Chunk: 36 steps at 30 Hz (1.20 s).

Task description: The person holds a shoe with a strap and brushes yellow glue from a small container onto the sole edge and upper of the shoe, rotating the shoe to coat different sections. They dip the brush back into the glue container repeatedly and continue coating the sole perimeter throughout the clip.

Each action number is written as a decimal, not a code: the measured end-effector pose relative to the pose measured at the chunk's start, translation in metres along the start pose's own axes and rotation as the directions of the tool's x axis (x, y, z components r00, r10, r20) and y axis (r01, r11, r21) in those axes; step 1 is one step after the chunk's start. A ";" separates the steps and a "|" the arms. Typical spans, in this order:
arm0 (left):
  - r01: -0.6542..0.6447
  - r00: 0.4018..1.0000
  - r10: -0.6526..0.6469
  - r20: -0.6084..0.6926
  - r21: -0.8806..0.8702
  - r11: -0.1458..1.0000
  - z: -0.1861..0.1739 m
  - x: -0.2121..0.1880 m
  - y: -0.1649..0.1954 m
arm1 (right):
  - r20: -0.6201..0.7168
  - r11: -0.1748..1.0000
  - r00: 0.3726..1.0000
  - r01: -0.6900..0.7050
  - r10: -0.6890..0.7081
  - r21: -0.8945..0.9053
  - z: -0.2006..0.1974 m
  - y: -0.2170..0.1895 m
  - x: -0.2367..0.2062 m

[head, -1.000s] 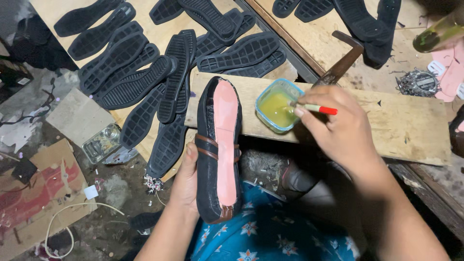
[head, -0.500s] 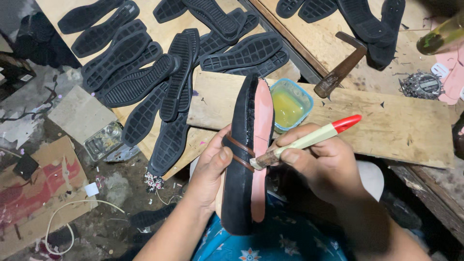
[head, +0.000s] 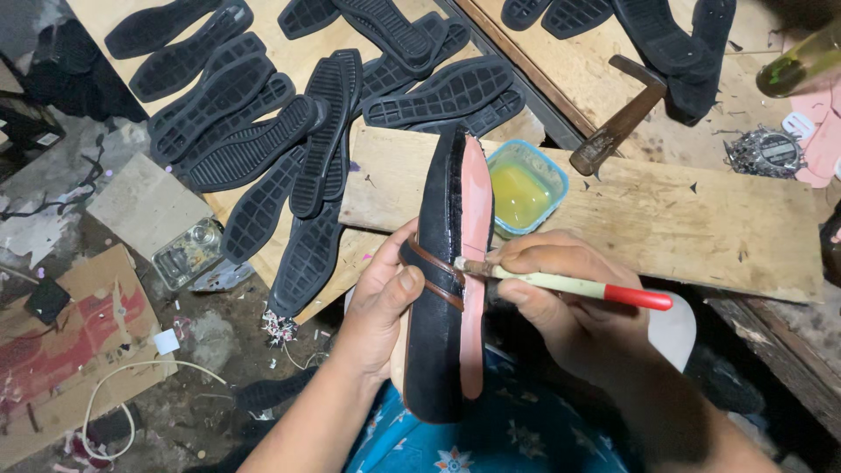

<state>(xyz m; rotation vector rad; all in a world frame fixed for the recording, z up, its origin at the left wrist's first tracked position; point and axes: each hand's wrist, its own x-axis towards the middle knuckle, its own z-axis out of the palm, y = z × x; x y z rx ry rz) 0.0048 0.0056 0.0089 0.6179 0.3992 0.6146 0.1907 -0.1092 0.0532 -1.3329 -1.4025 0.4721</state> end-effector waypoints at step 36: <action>-0.025 0.987 0.007 -0.159 -0.116 0.993 0.004 0.004 -0.009 | -0.002 0.998 0.998 0.069 -0.069 -0.012 0.006 -0.002 -0.005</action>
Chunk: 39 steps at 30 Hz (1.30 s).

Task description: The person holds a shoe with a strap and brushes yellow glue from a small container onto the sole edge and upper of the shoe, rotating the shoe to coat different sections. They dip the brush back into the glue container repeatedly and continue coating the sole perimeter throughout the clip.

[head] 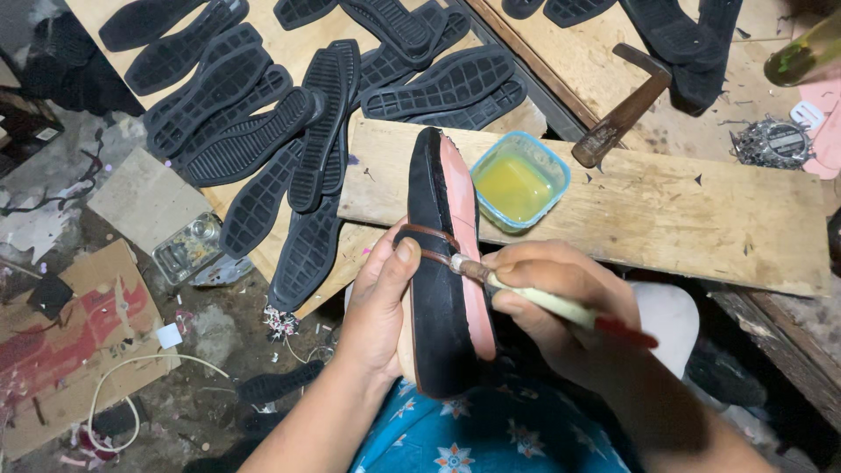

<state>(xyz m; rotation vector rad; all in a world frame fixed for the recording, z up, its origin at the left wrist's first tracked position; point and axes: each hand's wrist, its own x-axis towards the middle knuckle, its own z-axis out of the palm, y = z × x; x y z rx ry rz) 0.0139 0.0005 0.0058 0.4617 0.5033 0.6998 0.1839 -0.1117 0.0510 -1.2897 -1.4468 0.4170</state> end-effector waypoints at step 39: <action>-0.144 0.990 0.142 0.026 0.153 0.978 0.008 -0.001 0.005 | 0.070 0.950 0.984 0.175 -0.162 -0.257 0.001 -0.007 -0.002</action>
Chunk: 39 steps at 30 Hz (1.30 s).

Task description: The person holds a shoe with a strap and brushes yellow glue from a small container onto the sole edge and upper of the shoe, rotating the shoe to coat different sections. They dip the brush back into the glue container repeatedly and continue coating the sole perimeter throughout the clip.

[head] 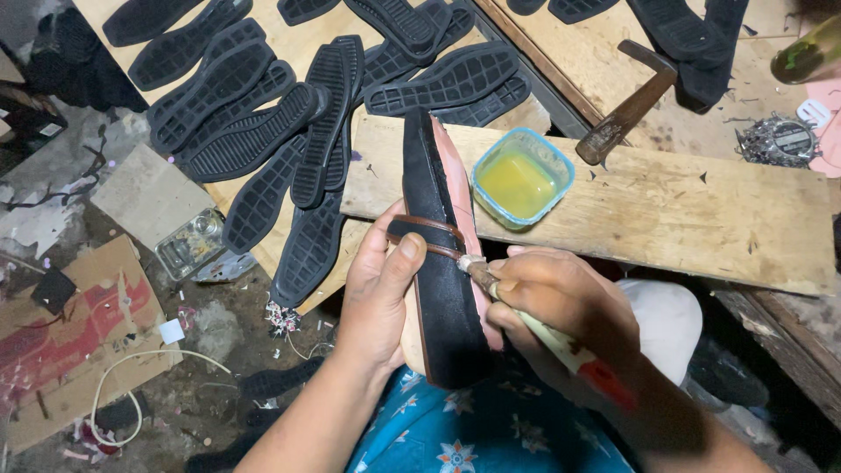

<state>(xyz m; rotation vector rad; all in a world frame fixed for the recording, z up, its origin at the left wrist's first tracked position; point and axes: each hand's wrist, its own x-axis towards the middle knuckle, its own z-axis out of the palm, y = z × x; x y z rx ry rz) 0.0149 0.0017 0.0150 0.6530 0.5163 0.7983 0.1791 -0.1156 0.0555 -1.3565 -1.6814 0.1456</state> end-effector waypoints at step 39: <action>-0.068 0.998 0.067 0.019 0.040 0.997 -0.009 0.011 -0.001 | 0.040 0.982 0.993 -0.114 0.109 0.149 -0.005 -0.003 -0.009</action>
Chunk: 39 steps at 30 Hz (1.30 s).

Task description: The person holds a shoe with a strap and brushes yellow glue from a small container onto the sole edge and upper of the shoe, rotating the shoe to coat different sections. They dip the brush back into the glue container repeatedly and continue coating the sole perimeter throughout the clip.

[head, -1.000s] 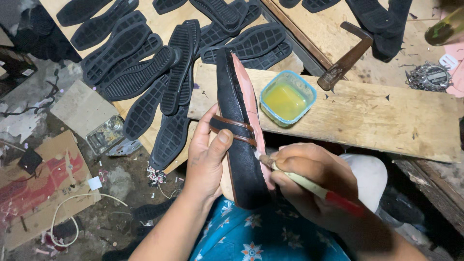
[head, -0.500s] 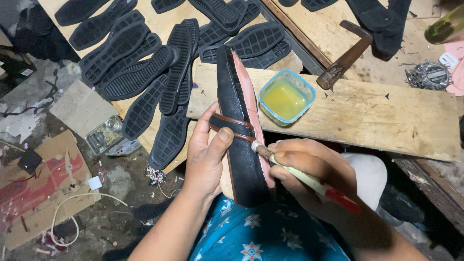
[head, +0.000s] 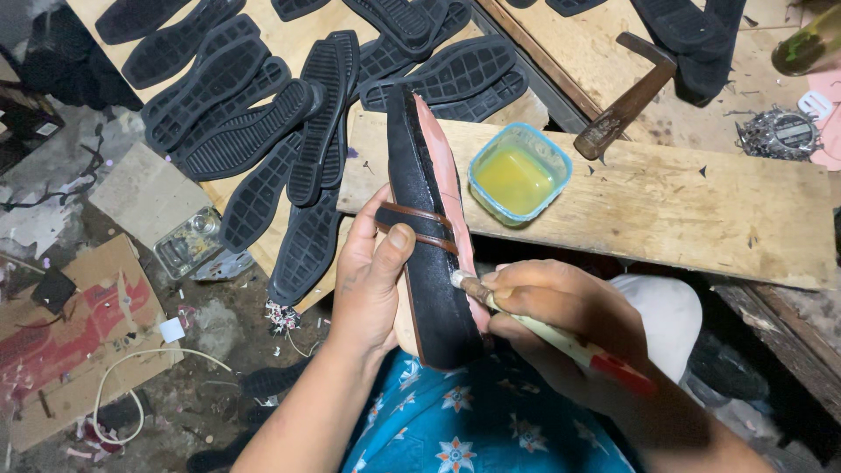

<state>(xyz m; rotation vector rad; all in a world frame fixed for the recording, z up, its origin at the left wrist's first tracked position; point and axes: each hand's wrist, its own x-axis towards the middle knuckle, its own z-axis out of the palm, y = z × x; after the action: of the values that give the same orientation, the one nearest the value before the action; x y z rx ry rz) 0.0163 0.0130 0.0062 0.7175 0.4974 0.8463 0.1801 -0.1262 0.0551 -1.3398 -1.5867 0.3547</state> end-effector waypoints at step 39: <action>0.265 0.917 -0.397 -0.024 -0.709 0.654 -0.080 0.000 -0.024 | -0.104 0.862 0.989 -0.145 0.108 -0.486 -0.014 0.133 0.051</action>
<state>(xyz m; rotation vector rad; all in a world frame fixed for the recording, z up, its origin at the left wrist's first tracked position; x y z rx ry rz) -0.0242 0.0314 -0.0648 -0.1639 0.4053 0.6714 0.2734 -0.0406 -0.0120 -1.8312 -1.5898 -0.0340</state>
